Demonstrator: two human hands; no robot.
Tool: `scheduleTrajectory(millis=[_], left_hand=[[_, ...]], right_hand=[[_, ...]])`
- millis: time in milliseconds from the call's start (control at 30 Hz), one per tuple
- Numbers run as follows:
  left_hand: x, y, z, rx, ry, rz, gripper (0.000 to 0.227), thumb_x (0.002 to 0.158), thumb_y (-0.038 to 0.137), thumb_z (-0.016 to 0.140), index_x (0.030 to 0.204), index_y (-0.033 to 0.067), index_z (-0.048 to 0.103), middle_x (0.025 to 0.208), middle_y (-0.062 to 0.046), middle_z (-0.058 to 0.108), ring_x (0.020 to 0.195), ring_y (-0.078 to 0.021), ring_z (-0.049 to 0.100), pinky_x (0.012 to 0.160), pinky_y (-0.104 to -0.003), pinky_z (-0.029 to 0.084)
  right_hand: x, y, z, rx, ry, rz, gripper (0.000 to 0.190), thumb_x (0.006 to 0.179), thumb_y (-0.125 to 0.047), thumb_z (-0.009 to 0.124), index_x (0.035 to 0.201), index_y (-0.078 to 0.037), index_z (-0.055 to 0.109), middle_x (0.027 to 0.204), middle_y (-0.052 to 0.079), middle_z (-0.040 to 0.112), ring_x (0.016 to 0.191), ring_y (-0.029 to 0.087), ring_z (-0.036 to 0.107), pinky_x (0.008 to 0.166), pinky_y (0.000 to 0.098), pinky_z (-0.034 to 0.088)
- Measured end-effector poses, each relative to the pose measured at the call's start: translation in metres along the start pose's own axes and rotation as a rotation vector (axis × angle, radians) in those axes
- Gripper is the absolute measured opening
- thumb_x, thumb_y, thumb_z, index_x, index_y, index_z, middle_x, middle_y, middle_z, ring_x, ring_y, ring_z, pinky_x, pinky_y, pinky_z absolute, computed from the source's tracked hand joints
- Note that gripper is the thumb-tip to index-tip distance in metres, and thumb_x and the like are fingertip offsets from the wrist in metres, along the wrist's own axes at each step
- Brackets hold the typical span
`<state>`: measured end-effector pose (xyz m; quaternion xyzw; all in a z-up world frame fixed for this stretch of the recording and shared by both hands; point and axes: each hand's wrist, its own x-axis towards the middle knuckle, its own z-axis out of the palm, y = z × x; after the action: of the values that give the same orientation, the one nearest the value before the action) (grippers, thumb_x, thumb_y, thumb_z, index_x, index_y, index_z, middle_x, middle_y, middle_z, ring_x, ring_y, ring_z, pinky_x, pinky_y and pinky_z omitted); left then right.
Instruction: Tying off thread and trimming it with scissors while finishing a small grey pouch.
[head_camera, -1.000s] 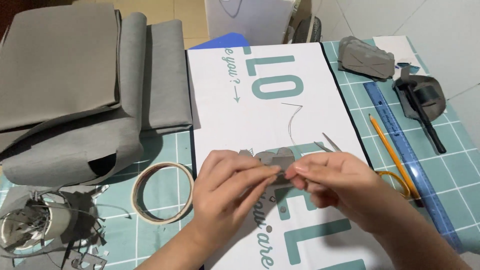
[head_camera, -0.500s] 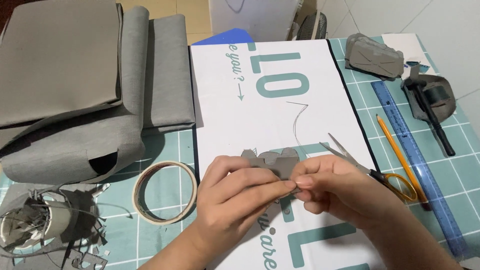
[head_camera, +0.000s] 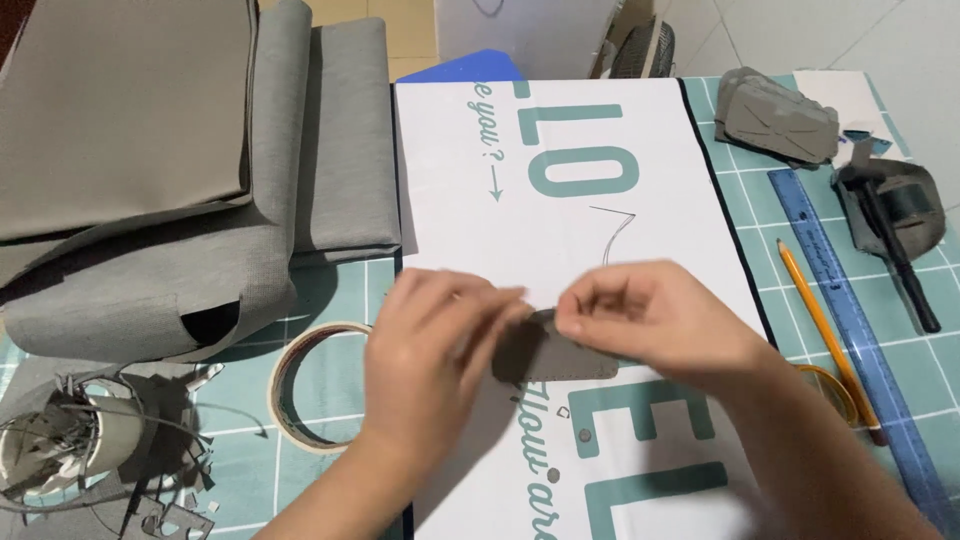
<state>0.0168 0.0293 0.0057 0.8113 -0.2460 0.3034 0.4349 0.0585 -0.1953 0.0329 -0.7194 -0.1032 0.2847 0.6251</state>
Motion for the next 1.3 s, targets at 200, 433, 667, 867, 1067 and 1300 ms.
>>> scheduleTrajectory(millis=[200,433,667,867,1067,1300], left_hand=[[-0.003,-0.013,-0.001,0.269,-0.358,-0.522,0.012,0.092,0.029,0.072,0.088,0.0198,0.079,0.082,0.006,0.075,0.081,-0.0268,0.056,0.066,-0.044,0.047],[-0.014,-0.014,0.005,0.347,-0.599,-0.653,0.028,0.086,0.046,0.080,0.097,0.0213,0.071,0.092,0.006,0.068,0.093,-0.0219,0.058,0.069,-0.042,0.049],[-0.018,-0.013,0.008,0.379,-0.518,-0.540,0.026,0.083,0.042,0.083,0.096,0.0221,0.072,0.088,0.005,0.068,0.085,-0.0246,0.059,0.071,-0.042,0.047],[-0.023,-0.016,0.010,0.398,-0.502,-0.485,0.025,0.083,0.042,0.083,0.096,0.0211,0.078,0.086,0.002,0.068,0.083,-0.0265,0.059,0.070,-0.044,0.047],[-0.022,-0.015,0.008,0.378,-0.491,-0.474,0.022,0.084,0.041,0.082,0.095,0.0228,0.078,0.086,0.002,0.067,0.083,-0.0273,0.058,0.070,-0.045,0.046],[-0.023,-0.015,0.009,0.386,-0.495,-0.452,0.021,0.085,0.040,0.080,0.098,0.0237,0.079,0.089,0.003,0.068,0.082,-0.0275,0.058,0.070,-0.045,0.045]], right_hand=[[0.048,-0.027,0.010,-0.575,0.073,0.214,0.006,0.088,-0.014,0.078,0.085,-0.011,0.082,0.073,-0.003,0.072,0.069,0.009,0.054,0.067,0.0242,0.042],[0.067,-0.045,0.018,-0.822,-0.130,0.317,0.015,0.089,-0.026,0.076,0.081,-0.016,0.083,0.072,-0.006,0.066,0.073,0.008,0.053,0.070,0.0244,0.040],[0.071,-0.053,0.020,-0.915,-0.152,0.415,0.018,0.093,-0.029,0.073,0.085,-0.017,0.084,0.076,-0.005,0.063,0.073,0.010,0.052,0.070,0.0249,0.038],[0.072,-0.057,0.023,-0.950,-0.140,0.441,0.018,0.093,-0.032,0.074,0.087,-0.018,0.084,0.076,-0.006,0.064,0.072,0.010,0.052,0.069,0.0248,0.038],[0.075,-0.053,0.023,-0.965,-0.147,0.411,0.017,0.090,-0.030,0.074,0.085,-0.018,0.084,0.079,-0.007,0.070,0.080,0.008,0.056,0.076,0.0244,0.041],[0.077,-0.056,0.026,-0.979,-0.157,0.434,0.015,0.086,-0.023,0.071,0.086,-0.019,0.086,0.083,-0.009,0.077,0.081,0.007,0.058,0.077,0.0241,0.044]])
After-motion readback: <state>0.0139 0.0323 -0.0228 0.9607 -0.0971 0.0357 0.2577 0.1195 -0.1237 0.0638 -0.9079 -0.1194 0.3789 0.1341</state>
